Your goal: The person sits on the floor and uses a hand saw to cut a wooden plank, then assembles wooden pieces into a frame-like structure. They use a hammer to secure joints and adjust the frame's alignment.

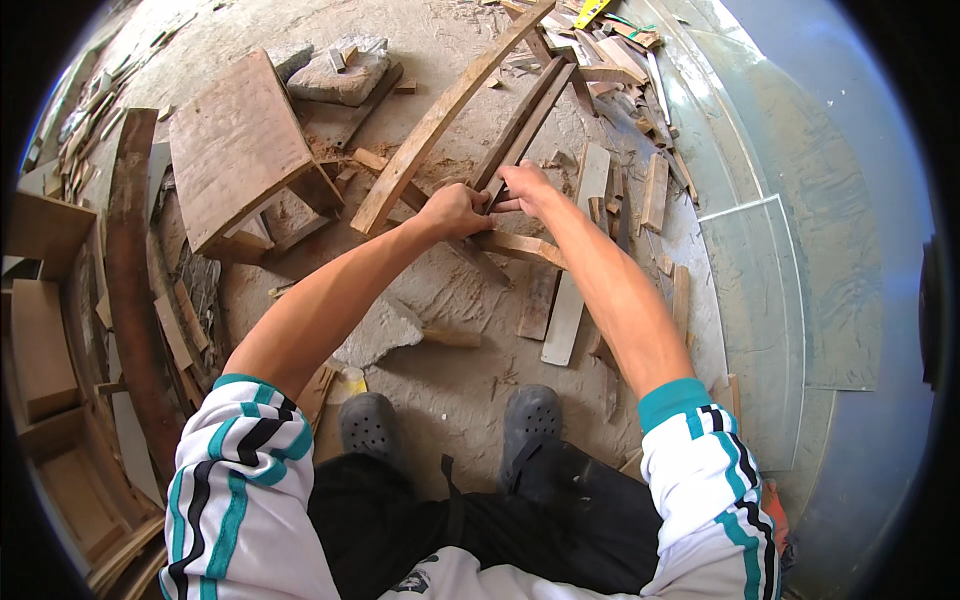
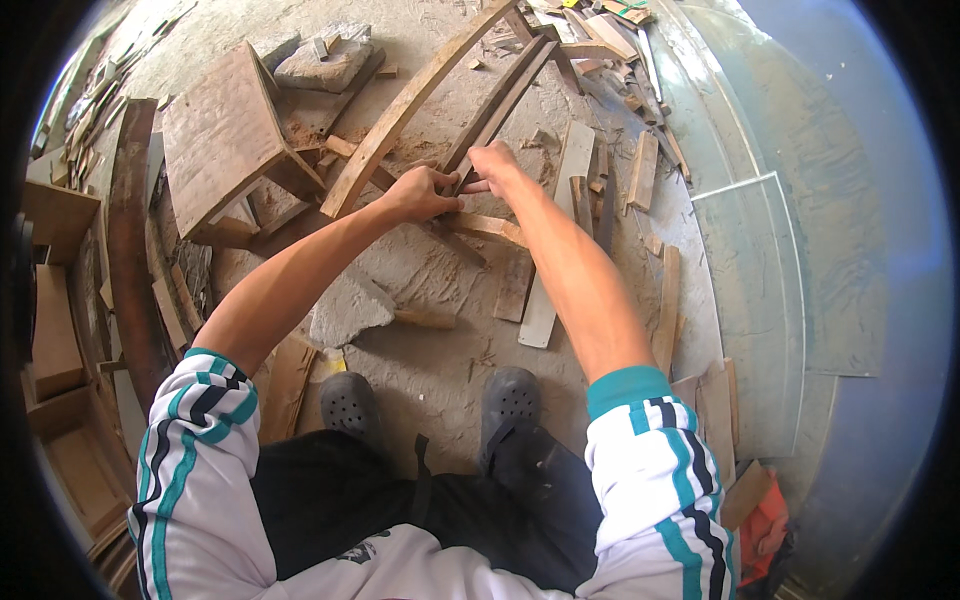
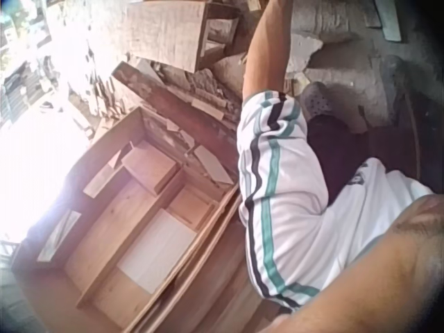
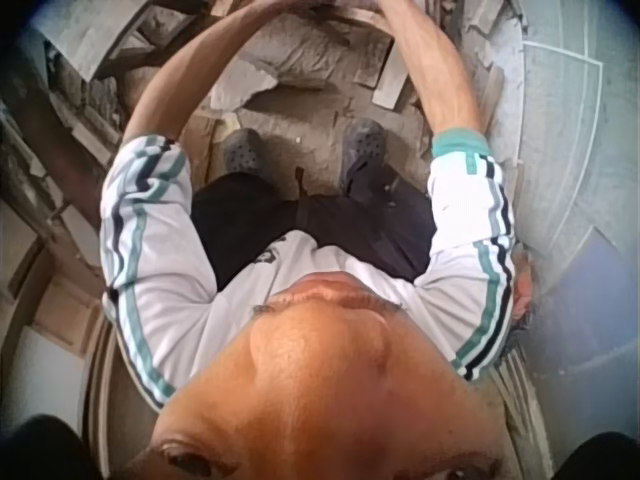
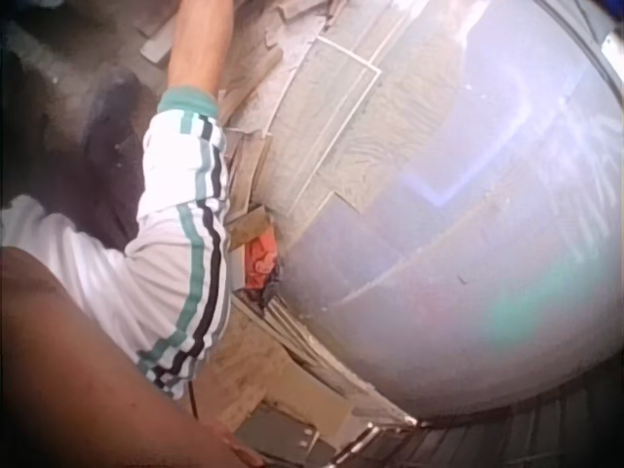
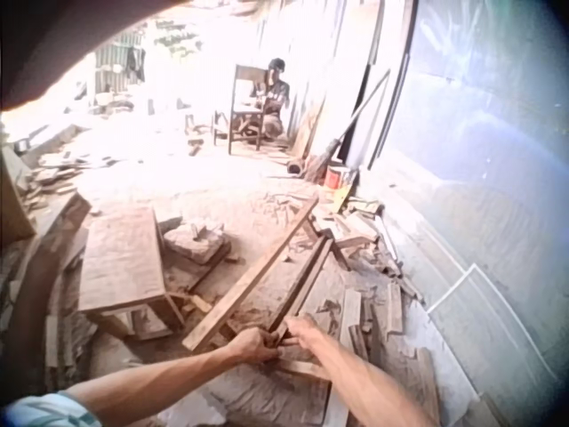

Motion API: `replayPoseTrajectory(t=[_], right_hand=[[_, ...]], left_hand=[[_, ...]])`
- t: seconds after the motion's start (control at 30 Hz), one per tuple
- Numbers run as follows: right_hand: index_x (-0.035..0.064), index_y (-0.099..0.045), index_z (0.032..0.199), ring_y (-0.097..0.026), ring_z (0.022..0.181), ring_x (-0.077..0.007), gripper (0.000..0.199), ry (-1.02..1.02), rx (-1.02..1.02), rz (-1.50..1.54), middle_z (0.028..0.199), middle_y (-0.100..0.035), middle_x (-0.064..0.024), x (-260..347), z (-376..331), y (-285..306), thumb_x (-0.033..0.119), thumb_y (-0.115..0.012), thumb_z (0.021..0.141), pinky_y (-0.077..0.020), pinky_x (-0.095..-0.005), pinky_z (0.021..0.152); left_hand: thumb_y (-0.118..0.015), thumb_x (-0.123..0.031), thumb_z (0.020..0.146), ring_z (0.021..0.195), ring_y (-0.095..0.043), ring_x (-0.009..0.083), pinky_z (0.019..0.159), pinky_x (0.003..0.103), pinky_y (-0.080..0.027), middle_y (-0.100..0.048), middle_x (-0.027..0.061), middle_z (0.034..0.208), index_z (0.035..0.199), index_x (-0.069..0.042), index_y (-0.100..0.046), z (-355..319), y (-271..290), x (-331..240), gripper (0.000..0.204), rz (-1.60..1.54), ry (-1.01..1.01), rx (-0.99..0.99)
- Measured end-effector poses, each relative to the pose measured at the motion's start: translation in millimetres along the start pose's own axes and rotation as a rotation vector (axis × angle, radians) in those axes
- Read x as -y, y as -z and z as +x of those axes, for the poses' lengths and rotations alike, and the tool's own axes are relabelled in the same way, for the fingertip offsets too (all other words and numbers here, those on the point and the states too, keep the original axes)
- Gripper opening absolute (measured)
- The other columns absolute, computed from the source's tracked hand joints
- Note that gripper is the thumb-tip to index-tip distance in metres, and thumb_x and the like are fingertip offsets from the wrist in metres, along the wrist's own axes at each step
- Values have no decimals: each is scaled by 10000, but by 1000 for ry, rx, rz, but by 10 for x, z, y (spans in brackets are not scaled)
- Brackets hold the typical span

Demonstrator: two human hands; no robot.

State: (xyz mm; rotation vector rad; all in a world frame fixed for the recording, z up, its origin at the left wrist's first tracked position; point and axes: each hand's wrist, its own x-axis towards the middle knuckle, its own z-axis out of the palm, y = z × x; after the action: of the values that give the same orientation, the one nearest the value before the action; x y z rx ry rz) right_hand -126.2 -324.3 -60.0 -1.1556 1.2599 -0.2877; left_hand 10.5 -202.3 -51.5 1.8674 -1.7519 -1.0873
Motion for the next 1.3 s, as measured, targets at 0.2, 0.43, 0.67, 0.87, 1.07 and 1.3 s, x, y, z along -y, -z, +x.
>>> replayPoseTrajectory(t=[0.2,0.43,0.67,0.87,1.07,1.3], right_hand=[[-105,-455,1173,-649,779,-314,329,1,-32,34,1010,-513,-162,49,-135,119,64,-556,909,-644,-559,682],[-131,-527,1118,-619,738,-247,284,22,-54,-5,907,-530,-118,142,-319,211,36,-559,891,-646,-564,724],[-158,-452,1166,-709,808,-379,335,31,-10,16,1062,-589,-246,86,-320,381,41,-549,914,-641,-526,651],[-189,-452,1167,-709,822,-402,348,19,-9,17,1115,-564,-290,138,-373,358,40,-540,920,-647,-520,648],[-172,-553,1145,-675,875,-349,330,11,-43,-1,1085,-562,-229,145,-389,391,52,-560,903,-659,-521,673],[-94,-538,1137,-695,804,-323,319,18,-34,-46,1027,-628,-190,194,-489,408,107,-592,895,-641,-515,698]], left_hand=[[-748,-435,803,1319,-496,381,1075,413,-411,-627,254,1258,1359,-196,-633,-94,-83,-108,616,29,-47,-97],[-765,-480,800,1348,-457,422,1119,424,-380,-454,276,1474,1351,-216,-646,-180,-106,-158,622,59,-109,-183],[-754,-459,824,1269,-546,399,1081,425,-423,-569,262,1365,1304,-120,-665,-295,-62,-387,594,18,-209,-187],[-738,-378,871,890,-697,229,851,336,-522,-737,173,1007,1400,-58,-552,-298,-103,-425,646,-197,-102,-131],[-710,-305,913,797,-647,130,741,306,-492,-738,100,908,1458,-45,-466,-259,-84,-424,652,-338,-77,32],[-645,-177,936,940,-666,153,838,302,-506,-719,128,1044,1490,-55,-426,-179,3,-336,608,-452,-38,123]])
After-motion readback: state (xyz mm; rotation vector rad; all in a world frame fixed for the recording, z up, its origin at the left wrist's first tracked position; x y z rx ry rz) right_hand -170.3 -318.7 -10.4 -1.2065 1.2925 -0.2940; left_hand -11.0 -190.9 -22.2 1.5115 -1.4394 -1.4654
